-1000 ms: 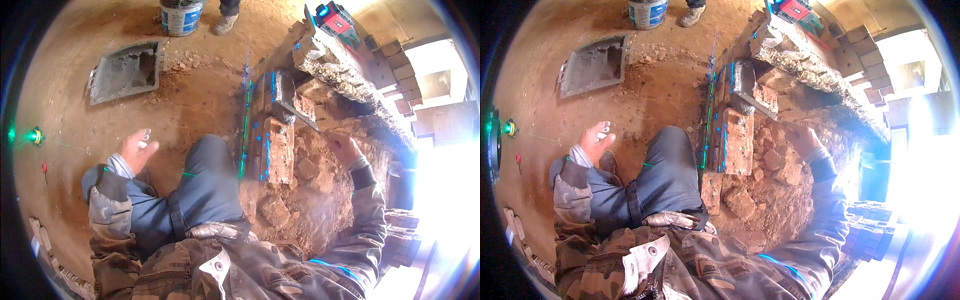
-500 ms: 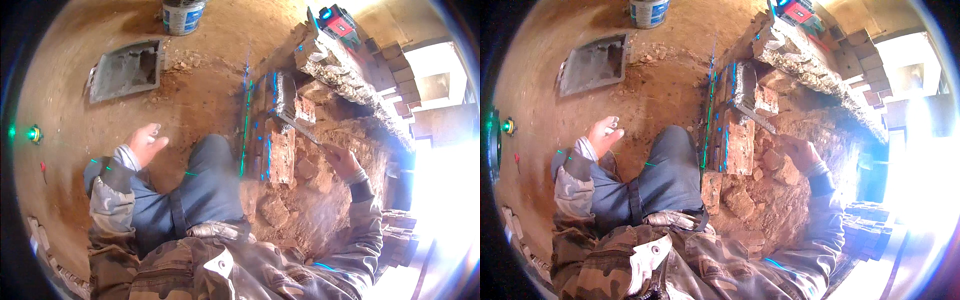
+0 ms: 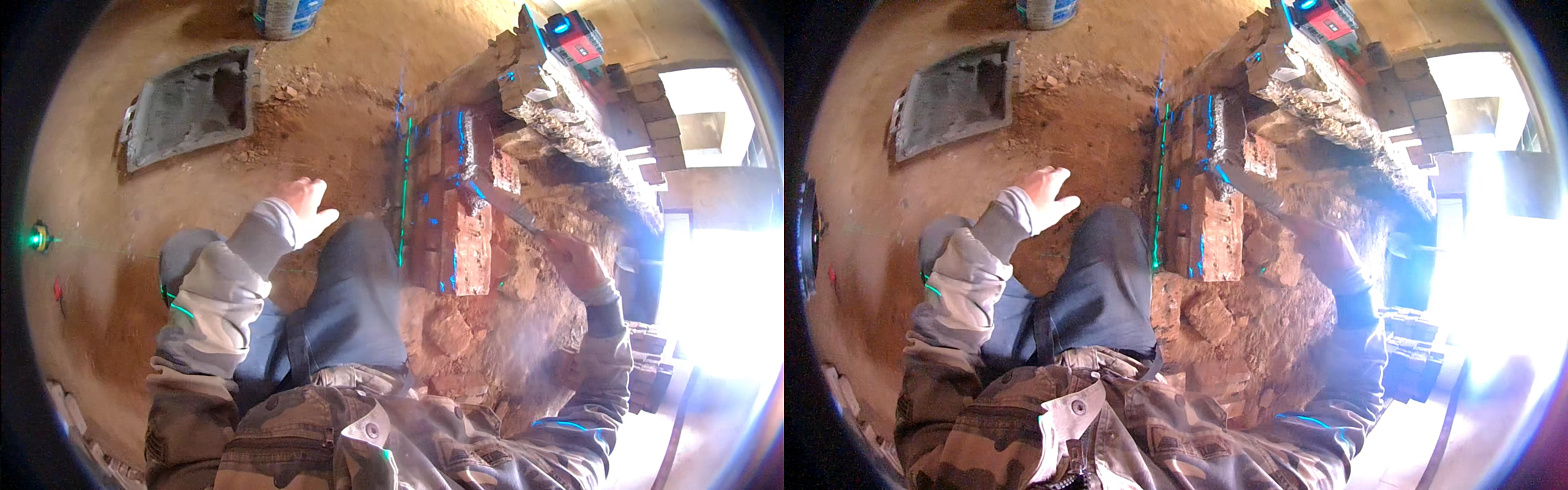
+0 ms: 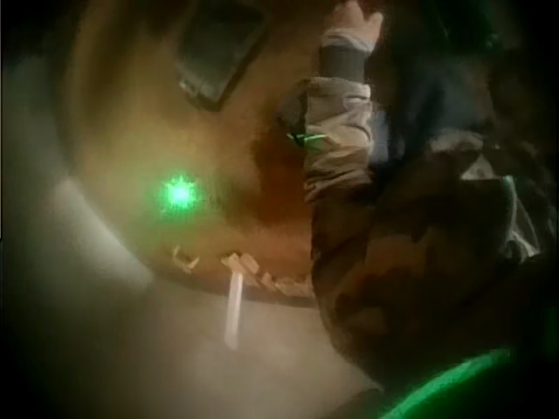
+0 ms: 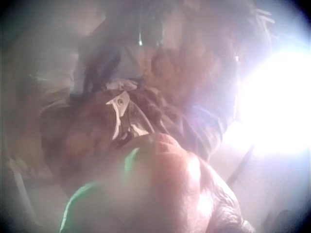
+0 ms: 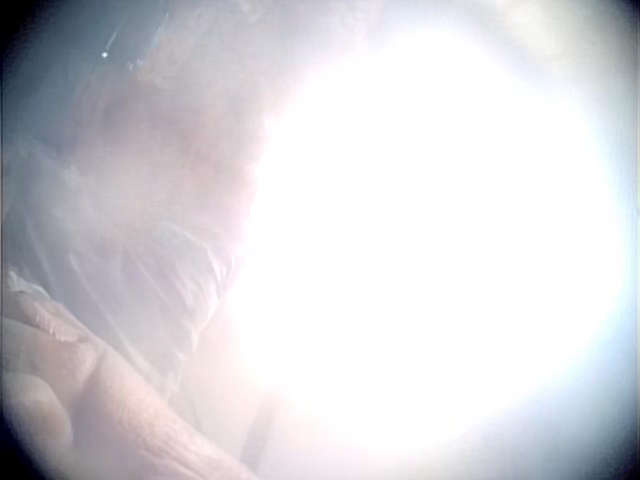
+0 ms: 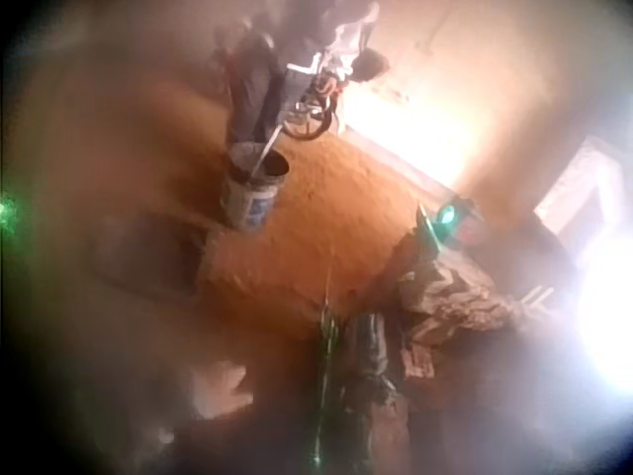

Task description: The person scoops mortar from a tray with a trowel, spreads it on a brick, and places the brick onto a growing wall. They tap the brick to align it with a green laser guide and repeat the process to extend the wall.

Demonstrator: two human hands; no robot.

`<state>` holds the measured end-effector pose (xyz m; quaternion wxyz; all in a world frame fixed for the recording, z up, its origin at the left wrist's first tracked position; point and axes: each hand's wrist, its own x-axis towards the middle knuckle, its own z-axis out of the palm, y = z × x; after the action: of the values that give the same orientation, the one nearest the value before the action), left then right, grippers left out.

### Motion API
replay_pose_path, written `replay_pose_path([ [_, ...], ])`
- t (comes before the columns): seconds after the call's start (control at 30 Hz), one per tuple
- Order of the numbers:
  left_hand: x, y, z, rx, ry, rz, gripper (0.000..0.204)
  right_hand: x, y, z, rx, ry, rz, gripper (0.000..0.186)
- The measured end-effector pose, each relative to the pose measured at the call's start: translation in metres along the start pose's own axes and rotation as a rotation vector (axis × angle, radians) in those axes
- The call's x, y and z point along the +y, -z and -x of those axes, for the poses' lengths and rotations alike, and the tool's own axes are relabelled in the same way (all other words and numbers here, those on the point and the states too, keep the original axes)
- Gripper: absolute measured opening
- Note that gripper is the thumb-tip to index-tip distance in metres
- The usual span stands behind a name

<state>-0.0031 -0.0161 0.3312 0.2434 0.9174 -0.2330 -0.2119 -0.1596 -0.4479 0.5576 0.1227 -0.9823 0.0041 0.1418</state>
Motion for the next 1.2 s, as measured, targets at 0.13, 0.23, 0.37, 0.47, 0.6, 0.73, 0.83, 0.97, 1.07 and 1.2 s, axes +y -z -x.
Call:
replay_pose_path([
  [0.13,-0.015,-0.005,-0.027,-0.102,-0.049,0.032,0.060,-0.072,0.011,-0.024,-0.091,-0.046,0.245,0.035],
  [0.23,-0.025,-0.008,-0.050,-0.116,-0.082,0.063,0.059,-0.093,0.000,-0.052,-0.238,0.029,0.429,0.041],
  [0.37,-0.028,-0.015,-0.065,-0.119,-0.172,0.090,0.057,-0.105,-0.027,-0.086,-0.375,-0.096,0.703,0.045],
  [0.47,-0.026,-0.019,-0.071,-0.117,-0.238,0.122,0.051,-0.138,-0.039,-0.115,-0.410,-0.121,0.762,0.053],
  [0.6,-0.026,-0.023,-0.072,-0.144,-0.319,0.171,0.052,-0.136,-0.071,-0.139,-0.354,-0.250,0.772,0.052],
  [0.73,-0.039,-0.027,-0.062,-0.147,-0.303,0.121,0.053,-0.124,-0.093,-0.161,-0.214,-0.337,0.703,0.048],
  [0.83,-0.042,-0.020,-0.054,-0.148,-0.317,0.127,0.053,-0.121,-0.096,-0.185,-0.067,-0.360,0.682,0.036],
  [0.97,-0.042,-0.007,-0.039,-0.141,-0.309,0.106,0.054,-0.118,-0.100,-0.214,0.057,-0.343,0.663,0.031],
  [1.07,-0.046,-0.005,-0.031,-0.106,-0.310,0.099,0.054,-0.103,-0.102,-0.224,0.098,-0.385,0.580,0.032],
  [1.2,-0.054,-0.008,-0.024,-0.064,-0.318,0.072,0.054,-0.080,-0.103,-0.212,0.374,-0.243,0.306,0.026],
])
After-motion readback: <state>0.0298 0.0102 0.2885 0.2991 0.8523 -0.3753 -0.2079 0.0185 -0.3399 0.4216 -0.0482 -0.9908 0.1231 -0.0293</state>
